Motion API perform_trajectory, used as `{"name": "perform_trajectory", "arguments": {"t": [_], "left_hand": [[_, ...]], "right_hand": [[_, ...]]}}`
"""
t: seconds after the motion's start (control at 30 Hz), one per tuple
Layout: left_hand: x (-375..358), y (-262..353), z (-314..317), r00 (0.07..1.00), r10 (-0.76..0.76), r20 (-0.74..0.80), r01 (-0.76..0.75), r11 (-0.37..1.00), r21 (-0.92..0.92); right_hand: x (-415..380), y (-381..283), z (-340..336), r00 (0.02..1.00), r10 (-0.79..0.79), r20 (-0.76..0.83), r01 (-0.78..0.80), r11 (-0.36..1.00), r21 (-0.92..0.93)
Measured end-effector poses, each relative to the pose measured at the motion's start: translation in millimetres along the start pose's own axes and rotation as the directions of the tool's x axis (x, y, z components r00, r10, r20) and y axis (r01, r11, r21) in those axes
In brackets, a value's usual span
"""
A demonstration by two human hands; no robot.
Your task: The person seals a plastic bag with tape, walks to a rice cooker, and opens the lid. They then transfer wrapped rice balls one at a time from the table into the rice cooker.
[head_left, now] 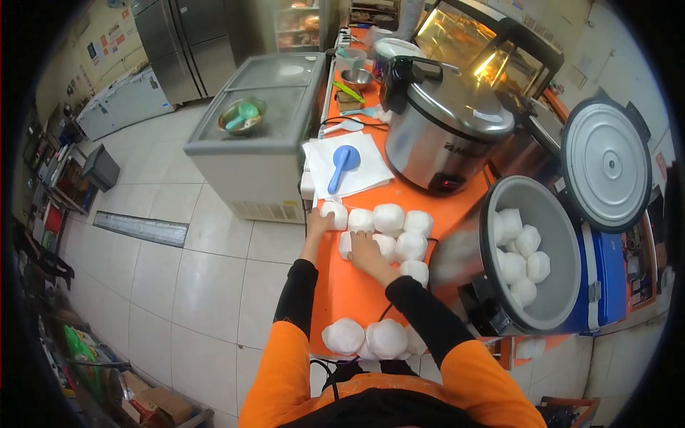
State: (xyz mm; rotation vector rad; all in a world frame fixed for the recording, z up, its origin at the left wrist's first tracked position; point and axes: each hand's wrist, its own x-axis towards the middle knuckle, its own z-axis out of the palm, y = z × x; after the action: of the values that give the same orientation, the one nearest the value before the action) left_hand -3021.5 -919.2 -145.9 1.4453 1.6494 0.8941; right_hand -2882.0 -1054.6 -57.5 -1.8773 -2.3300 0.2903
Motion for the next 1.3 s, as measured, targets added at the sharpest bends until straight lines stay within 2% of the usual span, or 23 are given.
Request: {"name": "perform_trajectory", "arguments": {"t": [0.07, 0.1, 0.2, 0.3, 0.4, 0.47, 0.5, 0.53, 0.57, 0.6, 0.63, 0.67, 0.73, 0.8, 0.87, 0.97, 1.0, 1.07, 1.13, 1.2, 1.3], "left_hand": [[5.6, -1.0, -6.8, 0.987, -0.112, 0.114, 0.108, 0.993, 0.038], [18.7, -4.5, -10.8, 0.920, -0.240, 0.311, 0.233, 0.971, 0.060], [15.0, -17.3, 2.4, 0.945, -0.251, 0.208, 0.255, 0.967, 0.009], [-13.6, 3.6, 3.6, 0.985, -0.153, 0.078, 0.166, 0.964, -0.209], [-28.8, 5.2, 7.3, 0.973, -0.184, 0.140, 0.229, 0.844, -0.485], [-32.5, -7.3, 10.0, 0.956, -0.210, 0.204, 0.292, 0.719, -0.630], [-28.3, -21.2, 6.6, 0.926, -0.175, 0.334, 0.369, 0.608, -0.703], [-38.1, -18.0, -4.2, 0.919, -0.086, 0.386, 0.371, 0.524, -0.767], [-27.8, -39.5, -7.4, 0.895, -0.014, 0.446, 0.403, 0.454, -0.794], [-34.8, -34.2, -20.5, 0.890, 0.018, 0.455, 0.398, 0.454, -0.797], [-50.5, -15.6, -36.2, 0.887, 0.026, 0.460, 0.407, 0.425, -0.808], [-45.5, -30.9, -43.5, 0.871, 0.045, 0.490, 0.441, 0.369, -0.818], [-66.4, -19.9, -71.5, 0.851, -0.035, 0.523, 0.504, 0.332, -0.797], [-86.9, -19.8, -98.2, 0.885, -0.131, 0.446, 0.464, 0.318, -0.827], [-124.3, 3.7, -123.8, 0.906, -0.250, 0.341, 0.408, 0.309, -0.859], [-162.5, 10.5, -144.2, 0.931, -0.248, 0.266, 0.337, 0.317, -0.886], [-176.3, 16.9, -145.8, 0.937, -0.238, 0.256, 0.324, 0.316, -0.892], [-202.9, 34.9, -143.3, 0.943, -0.246, 0.225, 0.298, 0.318, -0.900], [-222.4, 59.0, -131.2, 0.941, -0.286, 0.179, 0.272, 0.326, -0.905], [-232.6, 63.7, -123.1, 0.935, -0.288, 0.208, 0.295, 0.300, -0.908], [-251.2, 82.5, -114.8, 0.937, -0.277, 0.213, 0.289, 0.274, -0.917]], "right_hand": [[0.2, 2.6, 6.8, 0.999, 0.037, -0.032, -0.035, 0.998, 0.057], [0.0, 0.1, 5.6, 0.995, 0.103, -0.004, -0.103, 0.992, 0.075], [-6.4, -7.7, 0.9, 0.962, 0.220, 0.163, -0.241, 0.963, 0.121], [-15.5, -15.7, 1.5, 0.975, 0.171, 0.140, -0.177, 0.984, 0.028], [-22.0, -20.2, 4.0, 0.937, 0.076, 0.340, -0.153, 0.966, 0.209], [-33.3, -24.9, 22.3, 0.985, 0.058, 0.162, -0.119, 0.910, 0.397], [-40.9, -28.9, 4.0, 0.956, 0.080, 0.283, -0.222, 0.827, 0.516], [-48.5, -32.7, -16.3, 0.917, 0.085, 0.389, -0.330, 0.711, 0.621], [-57.5, -33.3, -12.5, 0.976, 0.074, 0.205, -0.200, 0.679, 0.706], [-69.6, -30.9, -7.2, 0.998, 0.066, 0.012, -0.052, 0.656, 0.753], [-84.6, -29.7, -23.5, 0.995, 0.060, 0.083, -0.102, 0.474, 0.875], [-101.8, -39.4, -54.6, 0.990, 0.026, 0.142, -0.144, 0.268, 0.953], [-155.4, -43.0, -149.3, 0.998, 0.062, 0.000, -0.018, 0.289, 0.957], [-206.2, -23.1, -230.1, 0.995, 0.054, -0.086, 0.066, 0.301, 0.951], [-245.4, 13.0, -300.8, 0.917, 0.112, -0.383, 0.198, 0.706, 0.680], [-272.7, 85.3, -361.5, 0.929, 0.190, -0.318, -0.003, 0.861, 0.509], [-276.0, 113.9, -369.2, 0.946, 0.209, -0.247, -0.108, 0.924, 0.367], [-281.7, 163.8, -369.7, 0.924, 0.377, 0.071, -0.383, 0.897, 0.222], [-285.6, 219.7, -333.7, 0.876, 0.411, 0.252, -0.447, 0.889, 0.104], [-290.5, 251.7, -301.5, 0.854, 0.362, 0.375, -0.382, 0.924, -0.022], [-290.8, 262.6, -286.3, 0.784, 0.340, 0.519, -0.277, 0.940, -0.197]]}}
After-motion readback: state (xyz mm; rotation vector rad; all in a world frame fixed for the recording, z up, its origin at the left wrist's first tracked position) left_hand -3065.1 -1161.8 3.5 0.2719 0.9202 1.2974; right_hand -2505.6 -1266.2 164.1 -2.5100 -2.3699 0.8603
